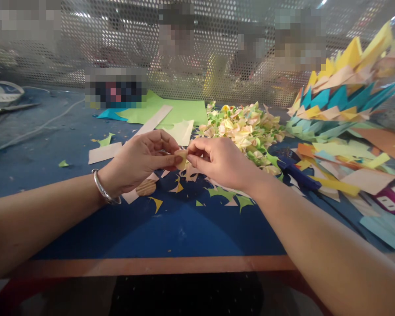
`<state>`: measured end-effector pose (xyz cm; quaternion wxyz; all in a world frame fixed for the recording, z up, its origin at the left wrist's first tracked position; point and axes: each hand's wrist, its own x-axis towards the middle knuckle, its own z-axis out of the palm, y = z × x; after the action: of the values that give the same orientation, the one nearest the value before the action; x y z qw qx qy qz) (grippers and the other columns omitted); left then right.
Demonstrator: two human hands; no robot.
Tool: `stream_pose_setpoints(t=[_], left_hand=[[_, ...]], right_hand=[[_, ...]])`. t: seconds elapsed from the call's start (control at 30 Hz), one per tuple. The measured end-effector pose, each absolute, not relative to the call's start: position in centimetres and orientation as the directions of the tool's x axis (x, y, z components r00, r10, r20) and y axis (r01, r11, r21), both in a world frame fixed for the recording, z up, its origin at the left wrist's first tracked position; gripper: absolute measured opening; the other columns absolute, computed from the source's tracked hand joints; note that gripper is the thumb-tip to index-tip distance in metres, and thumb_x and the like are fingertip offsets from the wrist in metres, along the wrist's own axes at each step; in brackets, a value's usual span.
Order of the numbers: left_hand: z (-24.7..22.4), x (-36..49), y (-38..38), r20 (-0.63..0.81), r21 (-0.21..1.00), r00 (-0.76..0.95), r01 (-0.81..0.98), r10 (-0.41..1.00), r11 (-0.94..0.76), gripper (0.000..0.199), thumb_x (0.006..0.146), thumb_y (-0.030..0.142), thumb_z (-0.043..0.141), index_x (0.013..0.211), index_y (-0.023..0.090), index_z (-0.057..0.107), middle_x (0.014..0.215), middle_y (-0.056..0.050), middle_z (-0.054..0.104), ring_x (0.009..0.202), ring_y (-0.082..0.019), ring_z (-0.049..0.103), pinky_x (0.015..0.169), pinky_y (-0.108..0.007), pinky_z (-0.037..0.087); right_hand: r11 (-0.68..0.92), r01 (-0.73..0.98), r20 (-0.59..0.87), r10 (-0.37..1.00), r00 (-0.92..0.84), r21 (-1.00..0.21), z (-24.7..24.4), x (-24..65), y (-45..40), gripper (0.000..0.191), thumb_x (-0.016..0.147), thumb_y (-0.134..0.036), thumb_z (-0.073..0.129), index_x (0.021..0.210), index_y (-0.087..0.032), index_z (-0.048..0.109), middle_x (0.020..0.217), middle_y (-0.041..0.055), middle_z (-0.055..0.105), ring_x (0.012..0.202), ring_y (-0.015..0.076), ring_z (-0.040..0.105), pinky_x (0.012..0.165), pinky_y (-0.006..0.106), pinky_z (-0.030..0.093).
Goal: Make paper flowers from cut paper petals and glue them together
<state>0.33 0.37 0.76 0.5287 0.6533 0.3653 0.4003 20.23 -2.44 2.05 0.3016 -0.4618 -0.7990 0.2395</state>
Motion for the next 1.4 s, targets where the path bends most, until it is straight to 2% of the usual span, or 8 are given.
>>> stream_pose_setpoints(t=[0.2,0.47,0.67,1.0,1.4], left_hand=[[0.68,0.28,0.15,0.228,0.952,0.383,0.103,0.895,-0.287,0.025,0.07,0.02,0.078,0.078,0.02,0.054,0.077,0.0,0.066,0.064,-0.013,0.065,0.055,-0.025,0.048],[0.65,0.23,0.27,0.243,0.939,0.392,0.134,0.887,-0.317,0.018,0.071,0.023,0.078,0.077,0.018,0.061,0.081,-0.004,0.069,0.07,-0.015,0.068,0.059,-0.026,0.05],[0.72,0.22,0.31,0.231,0.94,0.394,0.144,0.889,-0.308,0.019,0.07,0.022,0.078,0.076,0.019,0.061,0.081,-0.004,0.069,0.067,-0.013,0.066,0.057,-0.024,0.049],[0.6,0.24,0.29,0.229,0.938,0.412,0.15,0.882,-0.313,0.02,0.069,0.02,0.079,0.076,0.019,0.06,0.076,-0.001,0.066,0.065,-0.012,0.063,0.055,-0.024,0.046],[0.75,0.48,-0.08,0.189,0.968,0.431,0.068,0.882,-0.241,0.018,0.078,0.022,0.076,0.079,0.018,0.058,0.075,-0.002,0.064,0.067,-0.013,0.064,0.063,-0.027,0.054]], right_hand=[[0.463,0.585,0.275,0.882,-0.384,-0.666,2.0,20.22,-2.5,0.014,0.091,-0.028,0.064,0.087,-0.015,0.069,0.064,-0.0007,0.06,0.053,0.0084,0.048,0.05,0.023,0.036],[0.478,0.586,0.287,0.874,-0.392,-0.655,1.96,20.33,-2.35,0.011,0.09,-0.026,0.065,0.086,-0.016,0.069,0.064,-0.0012,0.06,0.054,0.0086,0.049,0.051,0.023,0.036],[0.48,0.584,0.281,0.871,-0.402,-0.654,1.91,20.37,-2.41,0.012,0.091,-0.027,0.065,0.085,-0.017,0.067,0.065,-0.0008,0.061,0.055,0.0091,0.051,0.052,0.023,0.036],[0.464,0.594,0.275,0.881,-0.384,-0.657,1.98,20.35,-2.46,0.024,0.092,-0.04,0.065,0.083,-0.018,0.066,0.06,-0.002,0.055,0.053,0.0093,0.045,0.05,0.025,0.032],[0.448,0.603,0.264,0.89,-0.372,-0.66,1.86,20.45,-2.22,0.017,0.092,-0.032,0.062,0.085,-0.017,0.067,0.064,-0.0013,0.059,0.051,0.0083,0.046,0.049,0.024,0.034]])
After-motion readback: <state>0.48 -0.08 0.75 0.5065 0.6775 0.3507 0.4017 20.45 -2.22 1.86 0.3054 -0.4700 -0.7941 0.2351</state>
